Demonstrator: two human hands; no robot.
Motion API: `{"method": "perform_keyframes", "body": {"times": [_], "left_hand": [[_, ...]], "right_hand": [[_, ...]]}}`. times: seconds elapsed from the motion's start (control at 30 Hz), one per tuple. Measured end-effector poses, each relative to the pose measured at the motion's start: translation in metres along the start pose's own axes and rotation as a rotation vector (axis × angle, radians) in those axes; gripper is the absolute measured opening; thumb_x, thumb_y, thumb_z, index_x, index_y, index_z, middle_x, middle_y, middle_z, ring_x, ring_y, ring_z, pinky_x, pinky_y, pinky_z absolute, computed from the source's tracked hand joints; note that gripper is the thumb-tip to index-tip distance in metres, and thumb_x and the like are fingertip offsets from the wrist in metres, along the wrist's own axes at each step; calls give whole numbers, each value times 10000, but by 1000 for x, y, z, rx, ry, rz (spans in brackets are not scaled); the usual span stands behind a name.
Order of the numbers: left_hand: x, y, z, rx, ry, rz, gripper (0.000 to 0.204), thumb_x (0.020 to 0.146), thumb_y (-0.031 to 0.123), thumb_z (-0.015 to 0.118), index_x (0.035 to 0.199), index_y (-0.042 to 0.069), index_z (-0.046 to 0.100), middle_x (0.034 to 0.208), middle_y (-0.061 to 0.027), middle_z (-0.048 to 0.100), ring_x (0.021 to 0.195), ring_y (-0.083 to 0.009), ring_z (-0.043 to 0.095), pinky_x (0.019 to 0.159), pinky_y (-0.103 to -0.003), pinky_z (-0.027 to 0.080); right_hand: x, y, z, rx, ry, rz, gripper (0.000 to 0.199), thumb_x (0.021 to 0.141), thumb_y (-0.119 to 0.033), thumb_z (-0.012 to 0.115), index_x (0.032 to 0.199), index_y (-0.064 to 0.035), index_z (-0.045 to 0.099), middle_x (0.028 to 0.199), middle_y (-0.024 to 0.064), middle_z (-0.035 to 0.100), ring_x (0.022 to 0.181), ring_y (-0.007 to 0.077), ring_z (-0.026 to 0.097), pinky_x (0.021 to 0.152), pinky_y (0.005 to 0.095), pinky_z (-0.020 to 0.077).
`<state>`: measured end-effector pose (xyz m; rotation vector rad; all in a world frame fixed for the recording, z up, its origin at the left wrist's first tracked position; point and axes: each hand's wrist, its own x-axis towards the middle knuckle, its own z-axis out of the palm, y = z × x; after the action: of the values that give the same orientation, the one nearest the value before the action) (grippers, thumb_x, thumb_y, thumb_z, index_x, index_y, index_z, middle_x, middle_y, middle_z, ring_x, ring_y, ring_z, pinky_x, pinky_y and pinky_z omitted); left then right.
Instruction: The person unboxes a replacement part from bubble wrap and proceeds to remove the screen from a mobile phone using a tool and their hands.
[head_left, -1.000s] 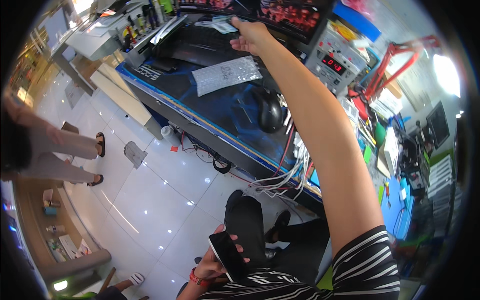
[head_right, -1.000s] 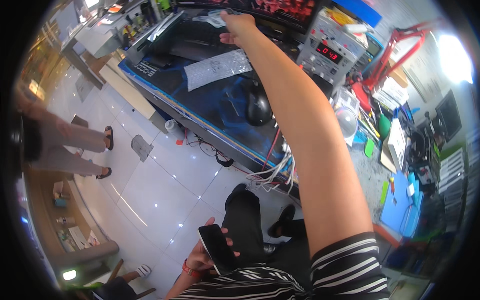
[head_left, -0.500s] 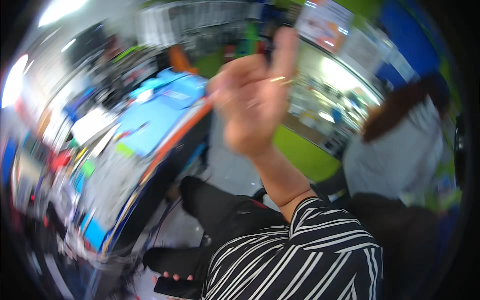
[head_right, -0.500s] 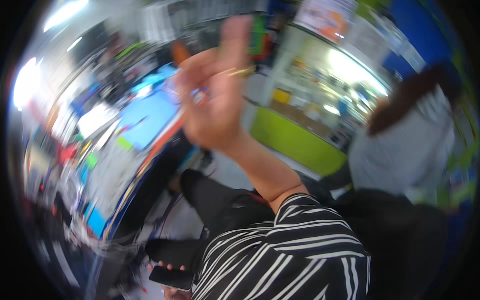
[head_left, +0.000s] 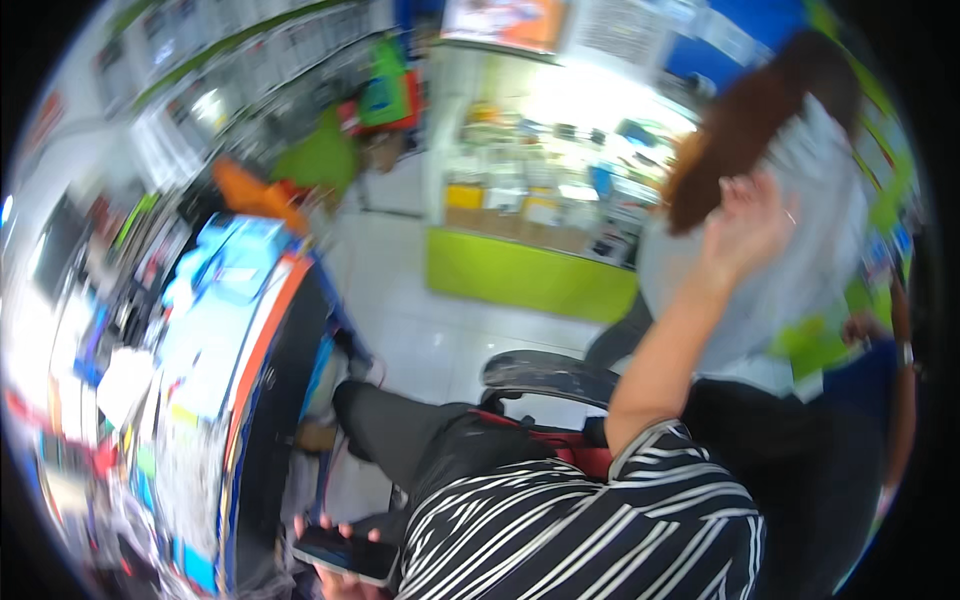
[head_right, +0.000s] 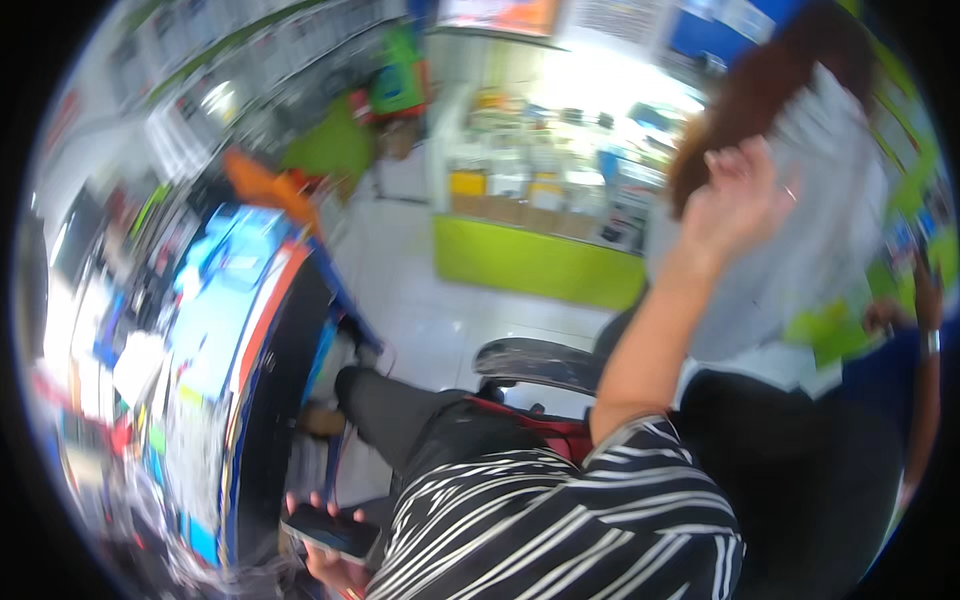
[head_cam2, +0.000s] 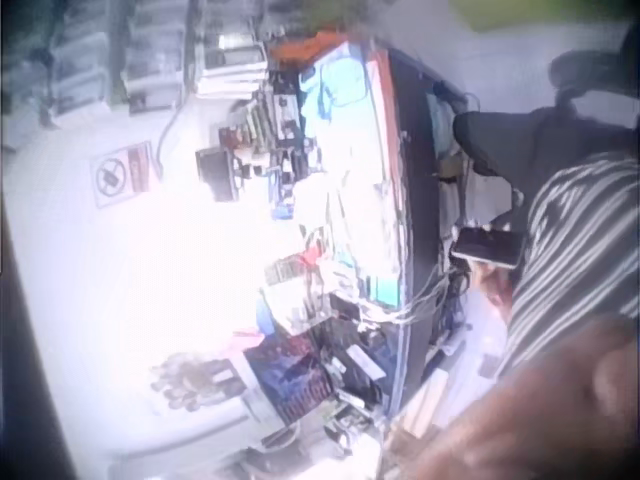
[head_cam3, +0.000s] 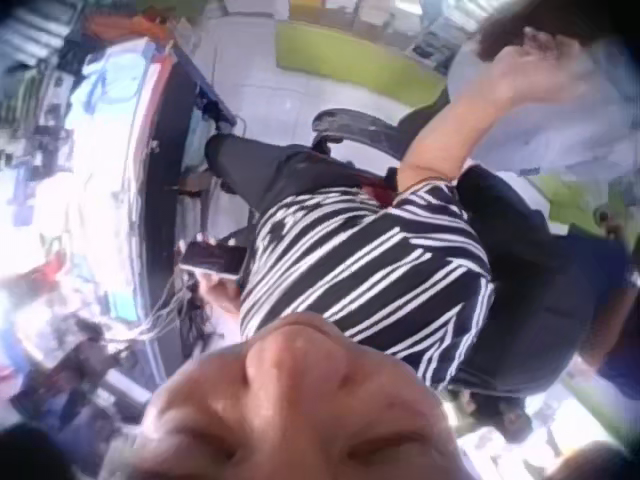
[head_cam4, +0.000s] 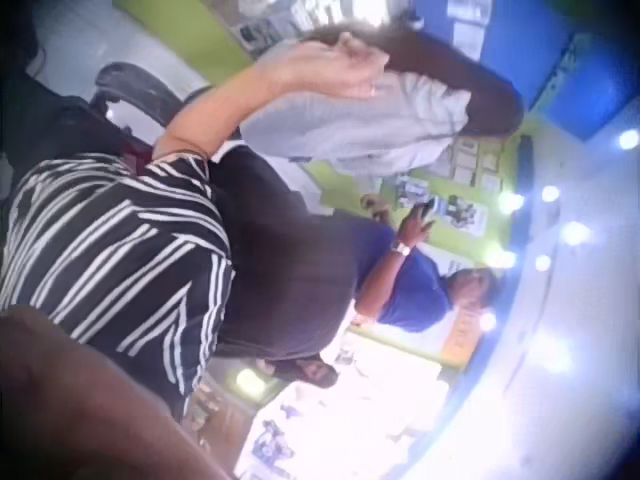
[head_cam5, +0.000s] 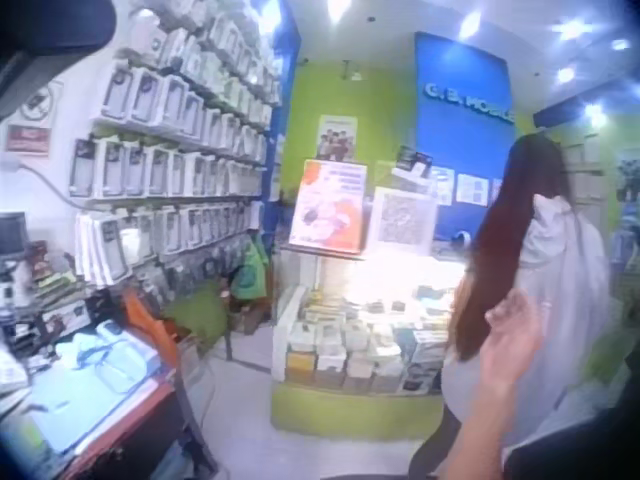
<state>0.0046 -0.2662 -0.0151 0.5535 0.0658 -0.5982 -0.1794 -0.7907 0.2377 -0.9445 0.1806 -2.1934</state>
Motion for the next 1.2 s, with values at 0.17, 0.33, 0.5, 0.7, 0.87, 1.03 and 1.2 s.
{"method": "perform_keyframes", "body": {"times": [0.17,0.33,0.5,0.7,0.87,1.03,1.2], "left_hand": [[26,-1,5,62,-27,-42,1190,618,-102,723,1611,261,178,1467,-81,404,1225,-300,582,996,-669,520],[17,1,-4,208,-40,-47,1214,604,-170,674,1611,259,146,1455,-104,339,1196,-254,529,969,-512,546],[-12,-5,-4,321,69,17,1170,625,-153,684,1602,215,158,1456,-101,340,1160,-229,518,945,-422,541],[-26,-10,-8,355,140,102,1156,635,-135,702,1602,169,146,1462,-106,353,1227,-248,552,976,-401,525],[-30,-18,-12,371,259,445,1210,617,-138,717,1611,181,106,1448,-110,345,1274,-258,544,1069,-452,503],[-26,-26,-8,499,196,618,1282,625,-125,724,1626,183,-14,1442,-118,325,1298,-268,512,1054,-468,516],[-24,-27,-7,641,116,664,1305,645,-103,705,1616,160,-126,1441,-141,302,1299,-292,501,1052,-485,516]], "right_hand": [[-220,30,39,-226,-1169,421,195,935,-34,681,1119,29,681,873,101,682,779,174,646,727,310,523],[-390,6,47,128,-1988,752,194,848,15,748,1040,31,727,982,165,719,866,272,714,763,349,567],[-446,-21,50,442,-2109,832,321,827,-16,750,1137,41,692,1126,175,678,964,273,705,815,352,562],[-452,-30,40,485,-2271,989,458,818,-81,778,1242,36,653,1197,168,624,1021,292,670,865,380,558],[-441,-34,20,317,-2441,1422,851,858,-238,846,1514,0,359,1460,187,386,1299,340,524,1039,420,524],[-442,-33,19,227,-2433,1471,865,837,-228,861,1508,-1,366,1414,189,407,1323,350,507,1053,440,524],[-442,-21,31,349,-2564,1327,858,815,-228,874,1481,17,391,1374,203,433,1321,339,506,1050,437,530]]}}
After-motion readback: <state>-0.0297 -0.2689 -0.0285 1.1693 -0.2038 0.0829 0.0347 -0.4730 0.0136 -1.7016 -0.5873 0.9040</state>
